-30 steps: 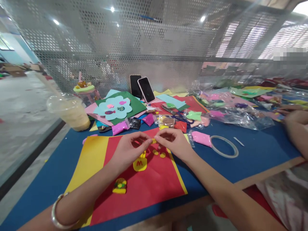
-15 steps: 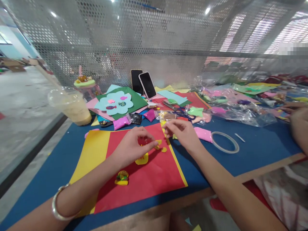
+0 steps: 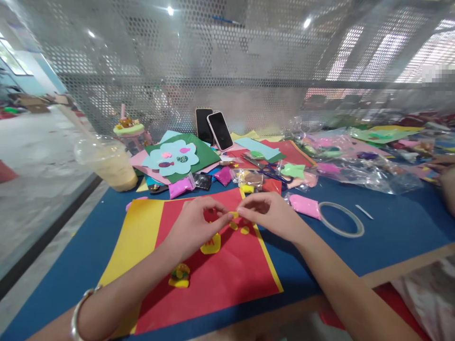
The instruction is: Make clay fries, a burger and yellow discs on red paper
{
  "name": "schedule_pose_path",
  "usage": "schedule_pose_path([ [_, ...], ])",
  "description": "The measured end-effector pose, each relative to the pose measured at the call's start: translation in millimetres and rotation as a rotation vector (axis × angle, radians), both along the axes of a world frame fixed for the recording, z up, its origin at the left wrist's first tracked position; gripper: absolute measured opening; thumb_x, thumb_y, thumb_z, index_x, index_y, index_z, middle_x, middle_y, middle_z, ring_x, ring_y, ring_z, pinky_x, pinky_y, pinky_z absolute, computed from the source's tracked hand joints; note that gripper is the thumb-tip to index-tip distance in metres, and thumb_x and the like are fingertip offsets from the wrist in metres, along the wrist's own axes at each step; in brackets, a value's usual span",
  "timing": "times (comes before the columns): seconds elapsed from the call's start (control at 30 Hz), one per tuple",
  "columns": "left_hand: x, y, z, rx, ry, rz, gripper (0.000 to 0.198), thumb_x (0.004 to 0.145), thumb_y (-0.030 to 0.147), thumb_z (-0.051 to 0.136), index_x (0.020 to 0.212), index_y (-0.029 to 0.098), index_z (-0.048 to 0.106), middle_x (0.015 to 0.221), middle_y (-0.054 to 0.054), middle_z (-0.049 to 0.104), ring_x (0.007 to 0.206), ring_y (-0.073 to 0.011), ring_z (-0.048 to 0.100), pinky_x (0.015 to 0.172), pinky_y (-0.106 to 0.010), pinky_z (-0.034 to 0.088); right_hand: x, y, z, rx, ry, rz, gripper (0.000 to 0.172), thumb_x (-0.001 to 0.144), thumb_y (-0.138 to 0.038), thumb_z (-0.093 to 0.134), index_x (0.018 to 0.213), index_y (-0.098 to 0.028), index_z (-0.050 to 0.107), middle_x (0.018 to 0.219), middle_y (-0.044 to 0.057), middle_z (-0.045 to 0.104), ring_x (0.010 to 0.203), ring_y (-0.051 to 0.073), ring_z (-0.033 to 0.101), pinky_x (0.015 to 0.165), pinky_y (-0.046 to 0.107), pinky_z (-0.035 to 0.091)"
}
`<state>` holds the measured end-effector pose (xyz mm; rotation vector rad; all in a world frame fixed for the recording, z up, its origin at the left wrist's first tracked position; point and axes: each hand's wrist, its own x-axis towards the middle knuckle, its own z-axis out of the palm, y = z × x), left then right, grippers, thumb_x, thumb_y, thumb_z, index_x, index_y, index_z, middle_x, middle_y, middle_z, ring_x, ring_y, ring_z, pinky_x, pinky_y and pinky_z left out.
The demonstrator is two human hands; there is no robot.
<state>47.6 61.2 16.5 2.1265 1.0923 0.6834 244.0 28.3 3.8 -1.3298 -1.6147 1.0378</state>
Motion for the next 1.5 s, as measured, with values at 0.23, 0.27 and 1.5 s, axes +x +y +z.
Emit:
schedule_pose_path([
  [0.23,1.5,-2.6,0.6,-0.077,-0.146,0.055,0.023,0.080,0.041,0.062,0.078,0.020,0.071,0.081,-0.005,0.074,0.078,-0.0224,0.067,0.073,-0.033,0.052,-1.4,3.3,-4.4,-0.005,0.120,-0.044,0.026,0.070,-0.044,0.074,0.079,-0.019,0.072,0.073,0.004,0.072,0.068,0.019,0.068,0.064,0.030,0.056],
  [0.27,2.0,-3.1,1.3,-0.095,-0.178,0.070,0.022,0.079,0.040,0.064,0.081,0.019,0.071,0.081,-0.005,0.074,0.079,-0.0224,0.067,0.074,-0.033,0.053,-1.2,4.1,-5.4,0.000,0.148,-0.063,0.027,0.070,-0.044,0.075,0.079,-0.019,0.072,0.074,0.004,0.072,0.068,0.019,0.068,0.066,0.031,0.056],
  [1.5,-7.4,1.0,-3.5,0.672,-0.236,-0.194,0.017,0.079,0.021,0.071,0.096,0.019,0.071,0.083,-0.005,0.073,0.075,-0.0150,0.067,0.067,-0.024,0.054,-5.9,2.1,-5.5,-0.122,0.373,0.096,0.026,0.073,-0.042,0.075,0.078,-0.016,0.073,0.065,0.003,0.070,0.062,0.015,0.067,0.058,0.025,0.053],
])
